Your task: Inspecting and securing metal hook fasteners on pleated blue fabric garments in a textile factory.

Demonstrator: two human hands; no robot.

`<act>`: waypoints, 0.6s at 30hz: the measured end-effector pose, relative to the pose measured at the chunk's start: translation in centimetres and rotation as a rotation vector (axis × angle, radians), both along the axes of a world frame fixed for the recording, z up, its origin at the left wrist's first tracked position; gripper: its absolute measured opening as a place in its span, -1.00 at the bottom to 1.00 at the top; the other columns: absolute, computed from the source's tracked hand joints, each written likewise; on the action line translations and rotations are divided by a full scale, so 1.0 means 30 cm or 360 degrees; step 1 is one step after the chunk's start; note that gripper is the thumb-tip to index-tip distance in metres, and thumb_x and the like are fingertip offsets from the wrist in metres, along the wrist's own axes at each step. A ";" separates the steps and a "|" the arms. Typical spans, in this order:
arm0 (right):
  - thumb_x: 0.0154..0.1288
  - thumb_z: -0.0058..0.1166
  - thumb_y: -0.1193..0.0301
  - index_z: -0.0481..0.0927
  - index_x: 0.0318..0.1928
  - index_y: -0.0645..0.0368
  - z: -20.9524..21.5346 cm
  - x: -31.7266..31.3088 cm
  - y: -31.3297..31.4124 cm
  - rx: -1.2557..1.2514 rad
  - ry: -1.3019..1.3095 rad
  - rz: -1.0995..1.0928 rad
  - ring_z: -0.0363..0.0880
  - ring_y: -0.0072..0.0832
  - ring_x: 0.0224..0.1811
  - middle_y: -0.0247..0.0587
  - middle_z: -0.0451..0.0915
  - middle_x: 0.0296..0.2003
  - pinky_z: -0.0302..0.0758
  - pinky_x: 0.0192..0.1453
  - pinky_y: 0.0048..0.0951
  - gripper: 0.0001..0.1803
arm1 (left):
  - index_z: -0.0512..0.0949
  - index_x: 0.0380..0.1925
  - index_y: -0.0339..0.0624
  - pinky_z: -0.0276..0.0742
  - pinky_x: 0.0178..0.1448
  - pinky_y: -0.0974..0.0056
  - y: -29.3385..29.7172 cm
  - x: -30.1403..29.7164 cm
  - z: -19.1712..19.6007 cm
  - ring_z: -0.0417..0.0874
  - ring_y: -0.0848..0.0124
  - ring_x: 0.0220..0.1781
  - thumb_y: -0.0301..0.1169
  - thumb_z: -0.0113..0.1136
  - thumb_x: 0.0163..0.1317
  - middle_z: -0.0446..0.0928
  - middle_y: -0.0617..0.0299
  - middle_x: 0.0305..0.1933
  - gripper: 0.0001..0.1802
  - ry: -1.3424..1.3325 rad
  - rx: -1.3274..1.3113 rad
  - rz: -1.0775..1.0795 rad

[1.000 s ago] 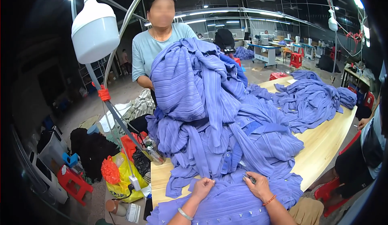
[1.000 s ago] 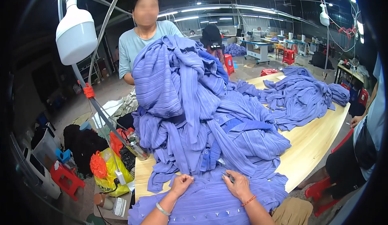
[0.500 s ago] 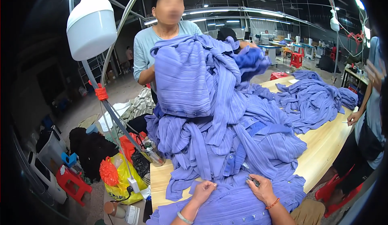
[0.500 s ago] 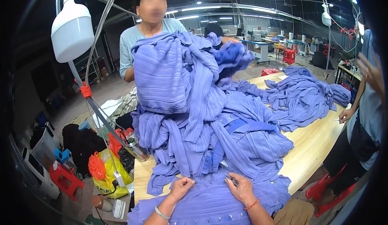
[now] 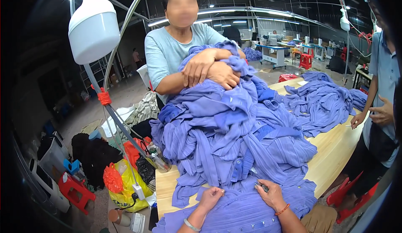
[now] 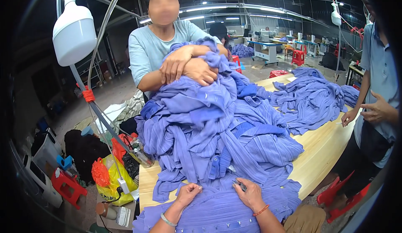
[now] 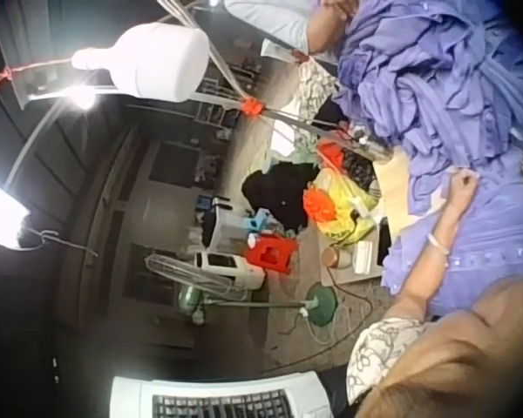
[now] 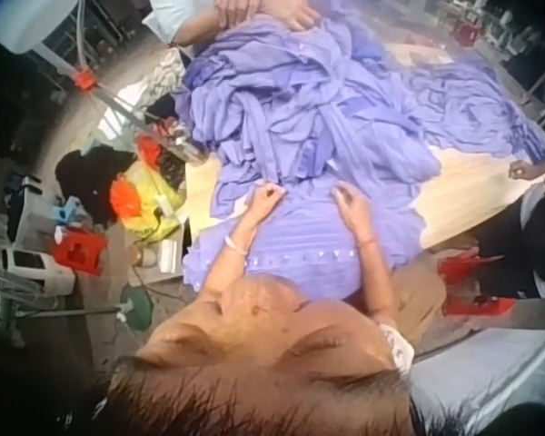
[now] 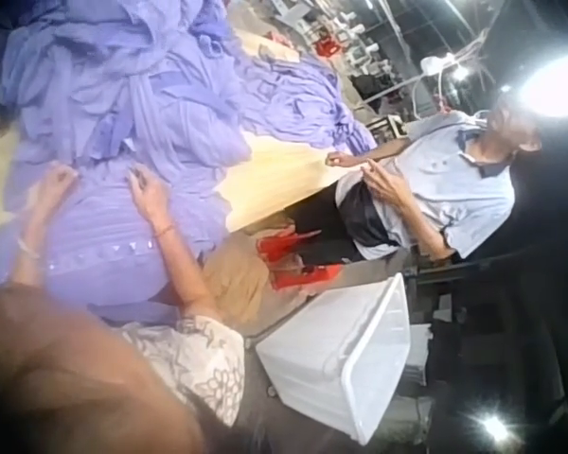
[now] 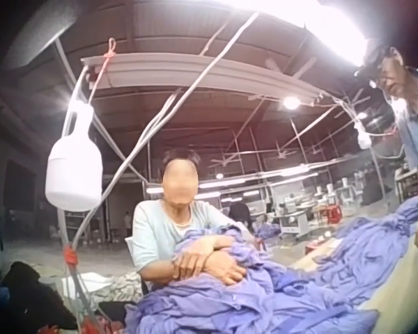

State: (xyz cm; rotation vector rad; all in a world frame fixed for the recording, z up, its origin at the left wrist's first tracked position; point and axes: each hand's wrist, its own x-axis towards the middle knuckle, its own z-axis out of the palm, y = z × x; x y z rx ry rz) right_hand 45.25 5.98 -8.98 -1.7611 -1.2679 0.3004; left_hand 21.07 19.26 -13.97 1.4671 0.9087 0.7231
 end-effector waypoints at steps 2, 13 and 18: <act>0.22 0.31 0.20 0.72 -0.06 0.14 0.001 0.000 0.003 0.0020 0.0000 -0.0003 0.73 -0.17 -0.21 -0.10 0.74 -0.24 0.61 -0.13 -0.27 -0.64 | 0.65 -0.33 -0.28 0.47 -0.15 0.47 0.003 0.000 -0.006 0.57 0.63 -0.29 -0.31 0.31 0.33 0.65 0.34 -0.35 -0.78 -0.0012 -0.0010 0.0011; 0.22 0.30 0.20 0.72 -0.05 0.16 0.017 -0.003 0.002 -0.0027 0.0020 0.0001 0.73 -0.16 -0.20 -0.09 0.74 -0.24 0.60 -0.12 -0.27 -0.63 | 0.66 -0.32 -0.25 0.40 -0.16 0.49 0.001 0.001 -0.001 0.51 0.65 -0.30 -0.30 0.32 0.35 0.64 0.37 -0.34 -0.78 -0.0029 -0.0061 -0.0011; 0.23 0.30 0.22 0.71 -0.05 0.16 0.000 0.001 -0.006 -0.0002 0.0018 -0.0007 0.73 -0.16 -0.20 -0.08 0.74 -0.23 0.60 -0.13 -0.27 -0.64 | 0.66 -0.32 -0.24 0.38 -0.18 0.49 -0.009 0.005 0.006 0.50 0.65 -0.31 -0.29 0.33 0.34 0.64 0.37 -0.35 -0.78 -0.0025 -0.0036 -0.0020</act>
